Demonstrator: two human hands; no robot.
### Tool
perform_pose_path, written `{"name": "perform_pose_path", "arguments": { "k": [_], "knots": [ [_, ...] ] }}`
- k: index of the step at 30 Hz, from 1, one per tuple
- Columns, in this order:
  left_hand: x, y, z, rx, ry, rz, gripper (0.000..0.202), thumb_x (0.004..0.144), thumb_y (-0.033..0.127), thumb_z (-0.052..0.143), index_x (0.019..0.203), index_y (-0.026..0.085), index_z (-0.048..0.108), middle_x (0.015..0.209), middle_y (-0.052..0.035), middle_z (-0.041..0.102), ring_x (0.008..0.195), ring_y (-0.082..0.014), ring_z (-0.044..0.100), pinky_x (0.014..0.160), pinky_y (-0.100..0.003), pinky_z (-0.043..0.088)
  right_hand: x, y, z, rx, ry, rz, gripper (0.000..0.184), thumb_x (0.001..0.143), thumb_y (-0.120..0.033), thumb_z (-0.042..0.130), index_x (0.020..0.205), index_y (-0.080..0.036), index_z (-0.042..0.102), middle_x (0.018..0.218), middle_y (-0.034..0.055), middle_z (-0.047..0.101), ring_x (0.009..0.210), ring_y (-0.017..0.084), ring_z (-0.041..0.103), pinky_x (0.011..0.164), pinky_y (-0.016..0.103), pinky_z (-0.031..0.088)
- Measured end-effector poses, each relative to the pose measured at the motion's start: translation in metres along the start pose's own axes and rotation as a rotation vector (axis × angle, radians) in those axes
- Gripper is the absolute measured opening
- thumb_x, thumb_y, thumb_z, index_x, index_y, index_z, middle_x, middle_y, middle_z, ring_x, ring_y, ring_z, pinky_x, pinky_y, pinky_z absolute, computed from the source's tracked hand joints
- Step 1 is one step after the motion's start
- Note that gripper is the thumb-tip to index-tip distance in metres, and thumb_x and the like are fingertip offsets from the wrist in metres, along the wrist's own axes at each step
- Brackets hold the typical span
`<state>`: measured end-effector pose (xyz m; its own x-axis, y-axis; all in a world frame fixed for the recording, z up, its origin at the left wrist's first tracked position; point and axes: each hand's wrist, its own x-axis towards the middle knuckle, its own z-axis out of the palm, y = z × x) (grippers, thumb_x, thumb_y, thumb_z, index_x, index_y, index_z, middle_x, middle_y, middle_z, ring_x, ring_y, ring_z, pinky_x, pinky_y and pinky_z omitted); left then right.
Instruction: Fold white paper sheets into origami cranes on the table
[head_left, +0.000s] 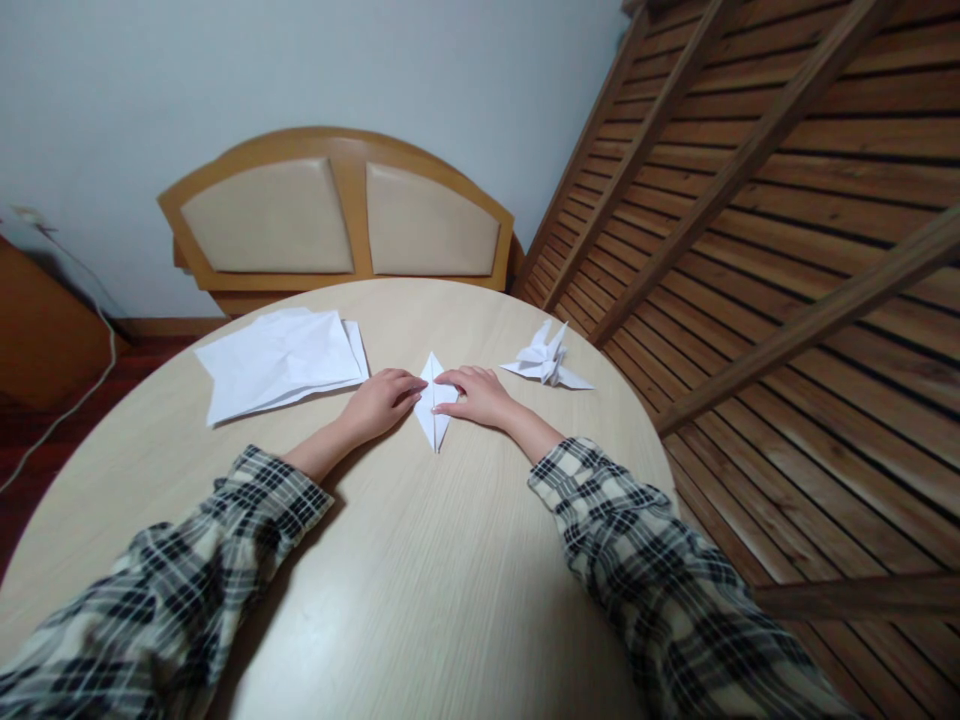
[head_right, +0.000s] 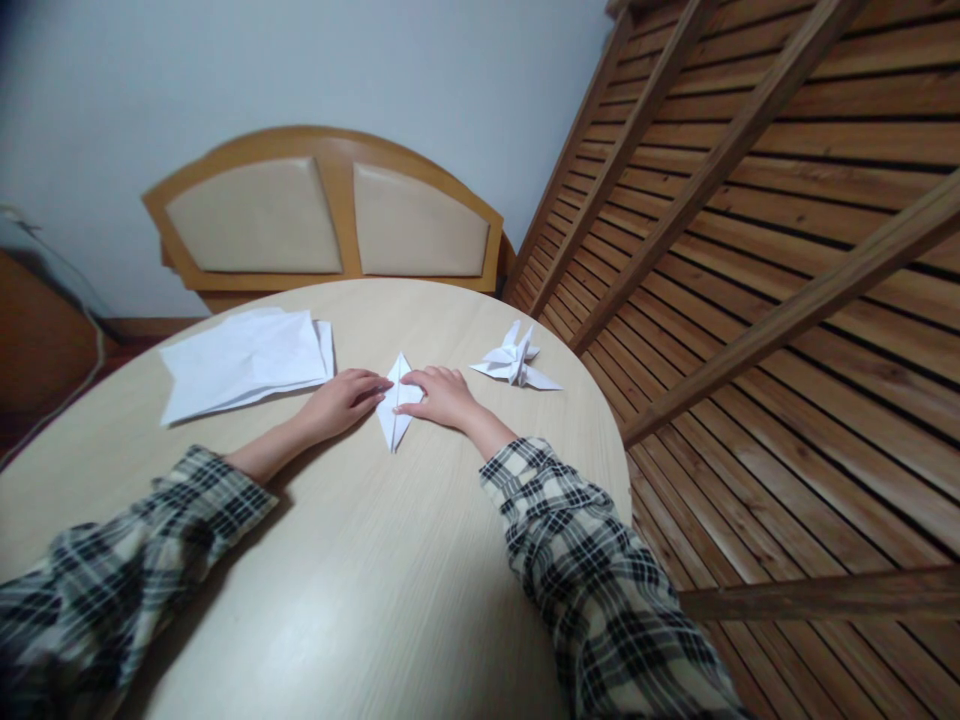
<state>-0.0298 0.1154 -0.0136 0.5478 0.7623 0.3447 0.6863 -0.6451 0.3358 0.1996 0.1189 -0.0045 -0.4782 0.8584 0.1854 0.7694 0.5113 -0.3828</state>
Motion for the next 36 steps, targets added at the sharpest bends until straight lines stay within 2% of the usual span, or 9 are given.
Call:
{"name": "perform_pose_path", "arguments": {
  "k": [5,9,12,20,24,28,32,36],
  "knots": [
    [0.008,-0.004,-0.001,-0.074,0.038,-0.042,0.024,0.091,0.028,0.054,0.102,0.021,0.074,0.1,-0.0095,0.075,0.094,-0.0251,0.065,0.093,-0.043,0.048,0.001,0.0,0.001,-0.011,0.003,0.005,0.047,0.084,-0.054,0.069,0.124,-0.029,0.065,0.12,0.0054,0.067,0.11,0.024,0.057,0.096,0.038,0.036],
    [0.008,-0.008,0.002,-0.094,0.067,-0.048,0.027,0.088,0.021,0.05,0.101,0.021,0.075,0.097,-0.0093,0.076,0.092,-0.0246,0.065,0.092,-0.043,0.047,0.002,0.003,0.003,-0.036,0.007,-0.01,0.03,0.097,-0.035,0.056,0.125,-0.028,0.064,0.121,0.0049,0.068,0.114,0.022,0.057,0.098,0.038,0.036],
    [0.007,-0.009,0.004,-0.084,0.084,-0.04,0.032,0.088,0.017,0.047,0.102,0.02,0.075,0.098,-0.0096,0.077,0.092,-0.0243,0.066,0.092,-0.043,0.048,0.002,0.005,0.003,-0.04,0.014,-0.015,0.03,0.099,-0.026,0.051,0.125,-0.029,0.065,0.123,0.0044,0.067,0.118,0.022,0.055,0.1,0.039,0.036],
    [0.003,-0.006,0.004,-0.027,0.079,-0.012,0.033,0.087,0.013,0.047,0.106,0.02,0.073,0.104,-0.0083,0.076,0.098,-0.0244,0.063,0.093,-0.043,0.047,0.003,0.008,0.002,0.01,0.013,-0.027,0.036,0.095,-0.015,0.049,0.123,-0.028,0.067,0.122,0.0039,0.068,0.116,0.021,0.057,0.1,0.039,0.039],
    [0.003,-0.002,0.002,0.019,0.056,-0.008,0.029,0.092,0.018,0.046,0.107,0.018,0.072,0.107,-0.0085,0.074,0.101,-0.0254,0.061,0.093,-0.043,0.047,0.004,0.01,0.005,0.022,0.041,-0.027,0.038,0.091,-0.011,0.05,0.12,-0.027,0.069,0.116,0.0035,0.07,0.111,0.019,0.06,0.098,0.036,0.041],
    [0.003,0.004,0.0,0.054,0.029,-0.002,0.027,0.097,0.031,0.048,0.104,0.018,0.07,0.106,-0.0088,0.073,0.101,-0.0263,0.06,0.093,-0.043,0.046,0.006,0.014,0.008,0.04,0.068,-0.049,0.038,0.088,-0.009,0.052,0.117,-0.024,0.071,0.105,0.0039,0.071,0.101,0.018,0.061,0.093,0.033,0.042],
    [0.002,0.003,0.0,0.06,0.023,-0.002,0.032,0.09,0.045,0.063,0.106,0.018,0.068,0.104,-0.0094,0.071,0.101,-0.0273,0.059,0.092,-0.043,0.047,0.006,0.018,0.011,0.073,0.109,-0.053,0.037,0.09,-0.008,0.05,0.113,-0.024,0.073,0.096,0.0039,0.067,0.092,0.016,0.06,0.088,0.031,0.044],
    [0.002,-0.001,0.003,0.026,0.027,-0.001,0.032,0.088,0.045,0.065,0.109,0.02,0.067,0.108,-0.0091,0.07,0.104,-0.0276,0.058,0.094,-0.043,0.046,0.006,0.022,0.015,0.088,0.175,-0.044,0.036,0.092,-0.007,0.047,0.11,-0.024,0.074,0.099,0.0052,0.061,0.096,0.017,0.058,0.089,0.031,0.044]
  ]
}}
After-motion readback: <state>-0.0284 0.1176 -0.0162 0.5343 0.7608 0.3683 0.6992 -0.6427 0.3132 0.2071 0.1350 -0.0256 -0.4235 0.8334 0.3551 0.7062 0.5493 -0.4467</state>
